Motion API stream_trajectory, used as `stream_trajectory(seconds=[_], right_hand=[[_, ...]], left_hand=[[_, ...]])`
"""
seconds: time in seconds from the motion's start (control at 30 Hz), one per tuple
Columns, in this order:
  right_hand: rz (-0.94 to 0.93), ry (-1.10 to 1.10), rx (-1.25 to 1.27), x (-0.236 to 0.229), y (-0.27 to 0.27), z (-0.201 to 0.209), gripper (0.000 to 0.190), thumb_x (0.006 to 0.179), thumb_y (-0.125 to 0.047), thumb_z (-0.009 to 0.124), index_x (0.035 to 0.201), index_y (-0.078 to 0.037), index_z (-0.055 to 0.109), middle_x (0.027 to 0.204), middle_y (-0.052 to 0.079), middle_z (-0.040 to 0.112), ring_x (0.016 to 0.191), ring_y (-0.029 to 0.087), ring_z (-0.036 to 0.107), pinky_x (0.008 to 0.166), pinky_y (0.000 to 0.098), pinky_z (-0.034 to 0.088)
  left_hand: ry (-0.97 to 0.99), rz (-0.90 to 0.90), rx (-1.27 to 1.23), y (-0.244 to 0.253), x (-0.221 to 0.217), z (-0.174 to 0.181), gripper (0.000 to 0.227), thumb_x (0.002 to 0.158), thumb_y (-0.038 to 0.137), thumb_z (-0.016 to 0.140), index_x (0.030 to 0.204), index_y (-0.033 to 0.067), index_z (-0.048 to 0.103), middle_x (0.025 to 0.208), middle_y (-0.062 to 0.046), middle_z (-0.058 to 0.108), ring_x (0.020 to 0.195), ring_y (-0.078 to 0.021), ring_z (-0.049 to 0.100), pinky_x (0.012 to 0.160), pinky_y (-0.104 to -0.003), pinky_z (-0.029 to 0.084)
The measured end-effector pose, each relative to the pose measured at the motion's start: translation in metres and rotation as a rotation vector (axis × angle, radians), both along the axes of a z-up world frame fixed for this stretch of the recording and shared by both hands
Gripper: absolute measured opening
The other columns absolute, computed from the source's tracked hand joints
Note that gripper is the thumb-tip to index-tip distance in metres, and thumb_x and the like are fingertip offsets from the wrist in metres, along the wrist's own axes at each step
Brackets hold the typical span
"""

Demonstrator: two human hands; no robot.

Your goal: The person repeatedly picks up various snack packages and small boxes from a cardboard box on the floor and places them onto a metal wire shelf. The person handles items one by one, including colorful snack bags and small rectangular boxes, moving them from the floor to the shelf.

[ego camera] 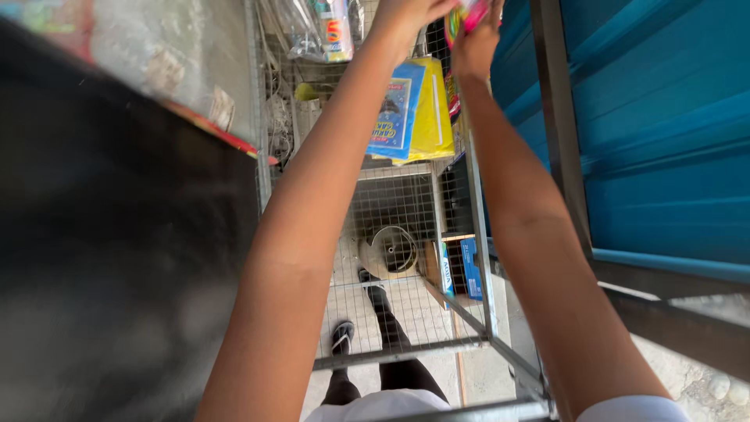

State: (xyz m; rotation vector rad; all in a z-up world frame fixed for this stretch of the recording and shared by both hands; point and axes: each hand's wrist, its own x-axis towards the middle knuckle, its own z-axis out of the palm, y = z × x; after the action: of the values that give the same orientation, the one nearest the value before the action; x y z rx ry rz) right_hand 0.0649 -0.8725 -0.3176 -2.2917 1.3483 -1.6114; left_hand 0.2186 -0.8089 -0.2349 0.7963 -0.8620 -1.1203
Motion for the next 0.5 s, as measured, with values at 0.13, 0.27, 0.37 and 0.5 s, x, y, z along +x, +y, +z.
stream_trajectory(seconds=[0.13, 0.27, 0.37, 0.5], right_hand=[[0.020, 0.180, -0.093, 0.001, -0.001, -0.026, 0.047, 0.082, -0.004, 0.076, 0.129, -0.010, 0.071, 0.156, 0.018, 0.040, 0.135, 0.052, 0.052, 0.109, 0.0437, 0.053], [0.160, 0.032, 0.306, -0.002, 0.012, -0.026, 0.033, 0.101, -0.004, 0.074, 0.133, -0.005, 0.067, 0.155, 0.020, 0.047, 0.124, 0.042, 0.064, 0.102, 0.0446, 0.055], [0.102, 0.084, 0.147, -0.017, 0.030, 0.010, 0.035, 0.090, 0.000, 0.070, 0.124, 0.001, 0.065, 0.138, 0.025, 0.053, 0.107, 0.046, 0.065, 0.086, 0.0466, 0.057], [-0.009, -0.105, 0.163, -0.029, 0.018, 0.041, 0.009, 0.099, -0.004, 0.066, 0.106, 0.001, 0.069, 0.100, 0.021, 0.071, 0.089, 0.043, 0.072, 0.078, 0.0469, 0.057]], left_hand=[[-0.040, 0.011, 0.009, -0.010, 0.010, -0.038, 0.023, 0.085, 0.000, 0.074, 0.108, -0.0031, 0.072, 0.105, -0.015, 0.078, 0.099, -0.0245, 0.078, 0.090, -0.038, 0.063], [-0.044, 0.001, -0.002, -0.009, 0.005, -0.043, 0.028, 0.091, 0.009, 0.081, 0.114, -0.0019, 0.072, 0.112, -0.013, 0.076, 0.105, -0.0226, 0.075, 0.095, -0.038, 0.063], [0.112, 0.085, 0.067, 0.000, 0.007, -0.035, 0.024, 0.094, 0.017, 0.075, 0.112, 0.0024, 0.069, 0.109, -0.010, 0.077, 0.102, -0.0198, 0.077, 0.090, -0.036, 0.065], [-0.010, 0.099, -0.175, -0.024, 0.001, -0.046, 0.022, 0.100, 0.015, 0.077, 0.115, 0.0030, 0.066, 0.108, -0.003, 0.071, 0.101, -0.0156, 0.069, 0.087, -0.037, 0.057]])
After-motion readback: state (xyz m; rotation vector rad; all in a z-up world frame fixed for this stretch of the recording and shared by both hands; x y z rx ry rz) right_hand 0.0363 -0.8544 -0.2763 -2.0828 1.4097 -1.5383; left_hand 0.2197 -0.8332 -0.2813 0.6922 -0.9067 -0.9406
